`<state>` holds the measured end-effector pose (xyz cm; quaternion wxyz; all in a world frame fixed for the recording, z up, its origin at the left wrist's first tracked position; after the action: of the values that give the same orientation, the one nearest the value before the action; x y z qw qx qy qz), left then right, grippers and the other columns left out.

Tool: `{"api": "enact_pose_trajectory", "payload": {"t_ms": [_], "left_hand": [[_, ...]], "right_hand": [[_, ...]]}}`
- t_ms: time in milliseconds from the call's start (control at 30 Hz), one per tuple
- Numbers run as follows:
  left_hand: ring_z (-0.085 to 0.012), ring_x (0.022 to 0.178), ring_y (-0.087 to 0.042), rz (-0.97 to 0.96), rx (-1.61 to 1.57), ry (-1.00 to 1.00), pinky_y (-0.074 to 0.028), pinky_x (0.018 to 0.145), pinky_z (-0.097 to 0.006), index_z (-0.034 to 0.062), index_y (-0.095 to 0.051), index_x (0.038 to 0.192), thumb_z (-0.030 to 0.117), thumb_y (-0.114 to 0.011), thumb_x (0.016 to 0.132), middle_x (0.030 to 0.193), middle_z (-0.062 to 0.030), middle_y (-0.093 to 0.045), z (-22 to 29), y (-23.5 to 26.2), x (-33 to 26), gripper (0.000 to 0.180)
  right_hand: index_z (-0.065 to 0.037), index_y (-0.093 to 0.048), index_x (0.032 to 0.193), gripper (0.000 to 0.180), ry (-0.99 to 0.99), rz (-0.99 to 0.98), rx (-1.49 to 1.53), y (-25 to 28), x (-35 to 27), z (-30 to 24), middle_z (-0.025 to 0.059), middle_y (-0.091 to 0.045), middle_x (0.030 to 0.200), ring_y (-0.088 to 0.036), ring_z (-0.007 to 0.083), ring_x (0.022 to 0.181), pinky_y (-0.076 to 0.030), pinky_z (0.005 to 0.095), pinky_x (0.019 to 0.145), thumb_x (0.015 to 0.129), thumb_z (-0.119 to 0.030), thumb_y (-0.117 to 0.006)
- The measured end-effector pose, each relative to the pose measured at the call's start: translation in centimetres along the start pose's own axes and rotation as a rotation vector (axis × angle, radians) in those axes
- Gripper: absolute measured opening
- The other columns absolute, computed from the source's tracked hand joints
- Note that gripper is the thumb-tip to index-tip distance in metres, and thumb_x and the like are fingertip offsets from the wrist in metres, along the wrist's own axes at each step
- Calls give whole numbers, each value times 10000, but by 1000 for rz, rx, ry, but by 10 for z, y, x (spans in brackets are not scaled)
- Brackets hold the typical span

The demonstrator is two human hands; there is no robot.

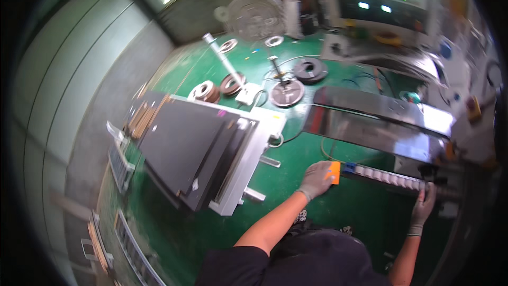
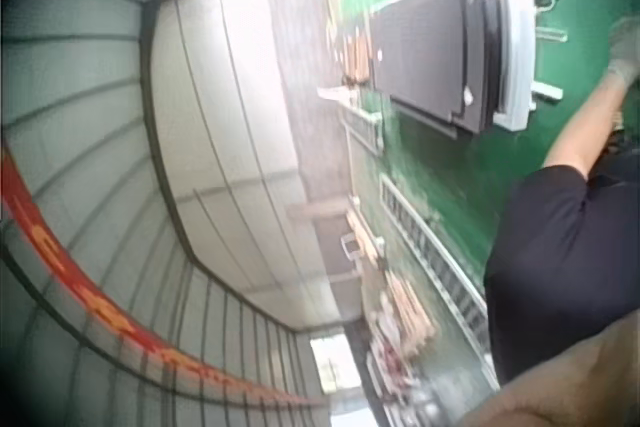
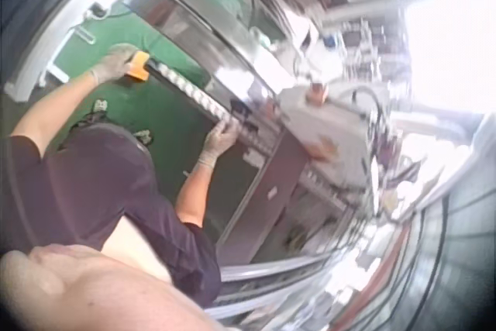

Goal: The person picks up rectangular panels from a stack, feeds them into an edge-banding machine, and places them onto another stack after processing.

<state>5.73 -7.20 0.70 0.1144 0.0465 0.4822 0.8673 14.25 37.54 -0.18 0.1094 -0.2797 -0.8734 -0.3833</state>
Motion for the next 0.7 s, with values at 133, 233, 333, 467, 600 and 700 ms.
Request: {"api": "enact_pose_trajectory", "payload": {"t_ms": [133,233,333,467,600,700], "left_hand": [[-385,1249,-497,415,-153,520,-384,1077,-465,43,-509,1331,376,-555,933,1324,-218,-545,-149,23,-111,520],[-408,1032,-614,904,-125,669,-458,906,-492,-27,-624,1083,329,-523,945,1028,-261,-647,-249,60,-221,394],[-232,755,-583,1107,-443,997,-476,710,-403,-10,-598,850,171,-519,919,807,-104,-603,-323,107,-314,209],[-122,674,-412,1510,-593,900,-378,604,-343,6,-494,724,196,-548,911,728,20,-431,-409,137,-398,272],[-175,750,-510,1448,-661,1218,-442,704,-364,-95,-584,814,295,-609,865,806,-51,-564,-457,174,-393,394],[-198,811,-565,1558,-859,1257,-472,776,-382,-149,-621,897,350,-639,877,918,-117,-635,-503,170,-416,500]], "right_hand": [[-30,-620,1169,296,264,-210,-166,-104,9,-80,140,-626,1187,-562,318,1161,-327,421,1110,951,-225,-571],[-98,-670,1050,334,286,-279,-457,-144,3,-121,80,-668,1071,-600,288,1061,-315,434,1104,971,-374,-499],[-111,-685,939,435,267,-284,-487,-158,5,-129,83,-686,921,-617,286,946,-374,422,981,995,-438,-403],[-77,-684,903,478,298,-306,-529,-165,10,-127,136,-683,893,-601,327,883,-402,435,898,1010,-415,-363],[-63,-669,888,497,228,-313,-593,-164,18,-111,139,-676,869,-599,335,890,-408,440,896,1017,-418,-346],[-59,-665,879,498,191,-340,-621,-169,21,-107,141,-675,883,-602,331,919,-409,445,908,1019,-422,-354]]}}
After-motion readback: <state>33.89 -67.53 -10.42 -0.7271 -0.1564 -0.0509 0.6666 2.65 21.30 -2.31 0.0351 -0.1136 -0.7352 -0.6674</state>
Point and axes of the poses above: each hand's wrist, its own x-axis towards the middle knuckle, its own y-axis out of the back of the hand, z = x × y, the point moved 2 cm from there along x, towards the middle knuckle
